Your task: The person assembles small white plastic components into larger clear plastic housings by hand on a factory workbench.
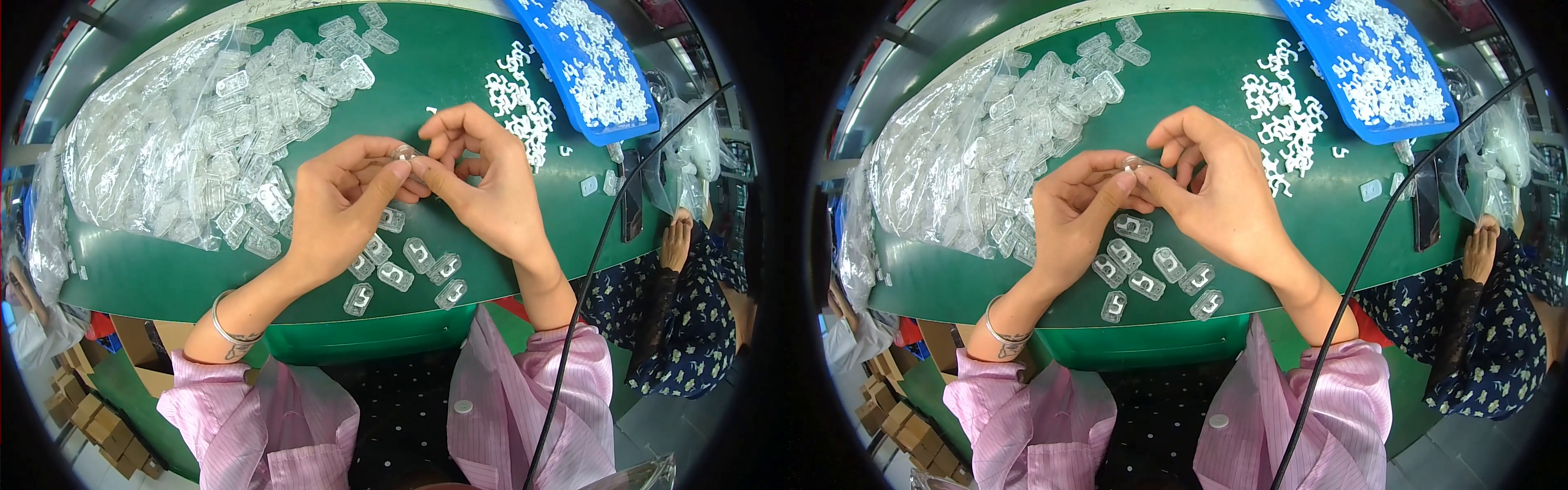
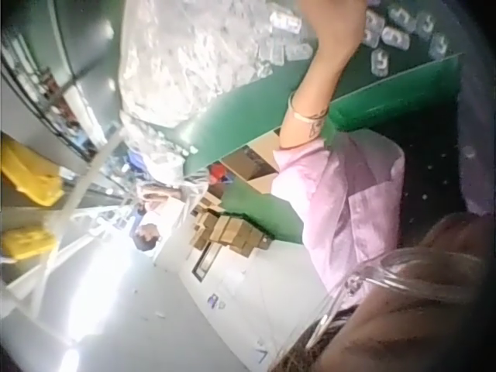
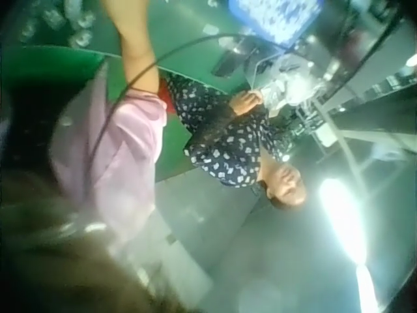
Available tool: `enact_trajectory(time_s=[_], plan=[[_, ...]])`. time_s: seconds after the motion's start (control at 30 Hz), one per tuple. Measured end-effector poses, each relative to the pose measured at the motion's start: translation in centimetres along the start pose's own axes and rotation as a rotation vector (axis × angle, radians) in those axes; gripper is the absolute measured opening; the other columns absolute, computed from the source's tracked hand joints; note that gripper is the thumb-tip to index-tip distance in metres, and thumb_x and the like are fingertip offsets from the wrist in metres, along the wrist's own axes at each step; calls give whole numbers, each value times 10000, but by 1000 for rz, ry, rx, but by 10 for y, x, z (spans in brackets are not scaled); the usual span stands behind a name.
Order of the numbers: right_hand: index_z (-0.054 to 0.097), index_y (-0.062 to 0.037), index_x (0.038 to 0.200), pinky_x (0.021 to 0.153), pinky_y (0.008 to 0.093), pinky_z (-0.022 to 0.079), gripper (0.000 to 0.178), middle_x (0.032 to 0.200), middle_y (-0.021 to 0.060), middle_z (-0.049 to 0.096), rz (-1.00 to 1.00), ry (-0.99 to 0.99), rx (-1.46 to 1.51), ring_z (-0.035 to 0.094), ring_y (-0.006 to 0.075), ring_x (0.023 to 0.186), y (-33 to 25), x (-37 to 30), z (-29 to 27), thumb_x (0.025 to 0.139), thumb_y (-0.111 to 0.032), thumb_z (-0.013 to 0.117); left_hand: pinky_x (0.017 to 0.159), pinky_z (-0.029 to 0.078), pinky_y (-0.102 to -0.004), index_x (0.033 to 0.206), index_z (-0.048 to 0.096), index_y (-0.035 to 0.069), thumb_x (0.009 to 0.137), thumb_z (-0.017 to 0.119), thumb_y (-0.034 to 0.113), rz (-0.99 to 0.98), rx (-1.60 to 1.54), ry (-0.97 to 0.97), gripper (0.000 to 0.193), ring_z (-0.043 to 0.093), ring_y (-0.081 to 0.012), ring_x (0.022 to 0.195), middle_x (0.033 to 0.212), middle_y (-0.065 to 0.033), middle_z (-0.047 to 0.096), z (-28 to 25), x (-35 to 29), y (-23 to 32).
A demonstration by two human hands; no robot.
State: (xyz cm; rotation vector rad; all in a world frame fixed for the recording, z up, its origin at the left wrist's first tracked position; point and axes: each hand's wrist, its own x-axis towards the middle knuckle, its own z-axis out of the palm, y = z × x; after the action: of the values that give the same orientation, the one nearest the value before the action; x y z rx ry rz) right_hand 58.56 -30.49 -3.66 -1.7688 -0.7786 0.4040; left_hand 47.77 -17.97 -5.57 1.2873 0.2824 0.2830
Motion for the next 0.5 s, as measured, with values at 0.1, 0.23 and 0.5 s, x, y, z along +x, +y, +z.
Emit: enact_trajectory(time_s=[0.1,0.23,0.5], plan=[[611,15,834,501,246,435,121,728,63,580,155,-125,76,555,104,582,-1,3,-4,774,-30,707,753,571,-275,1056,572,-116,921,539,-24,-18,-38,-28,166,692,-204,846,917,-178,681,-5,2,0],[601,22,825,527,295,439,80,716,100,559,-101,-150,-83,563,183,598,7,2,-6,792,-14,665,733,570,-266,1013,576,-105,922,547,-17,-53,-67,-53,130,695,-201,838,897,-168,682,-6,4,3],[597,20,842,599,381,466,56,800,154,589,-82,-330,-105,601,339,678,6,10,-15,798,12,630,597,541,-272,957,609,-72,893,570,-13,133,505,-12,95,692,-170,679,760,-137,658,-9,0,3]])
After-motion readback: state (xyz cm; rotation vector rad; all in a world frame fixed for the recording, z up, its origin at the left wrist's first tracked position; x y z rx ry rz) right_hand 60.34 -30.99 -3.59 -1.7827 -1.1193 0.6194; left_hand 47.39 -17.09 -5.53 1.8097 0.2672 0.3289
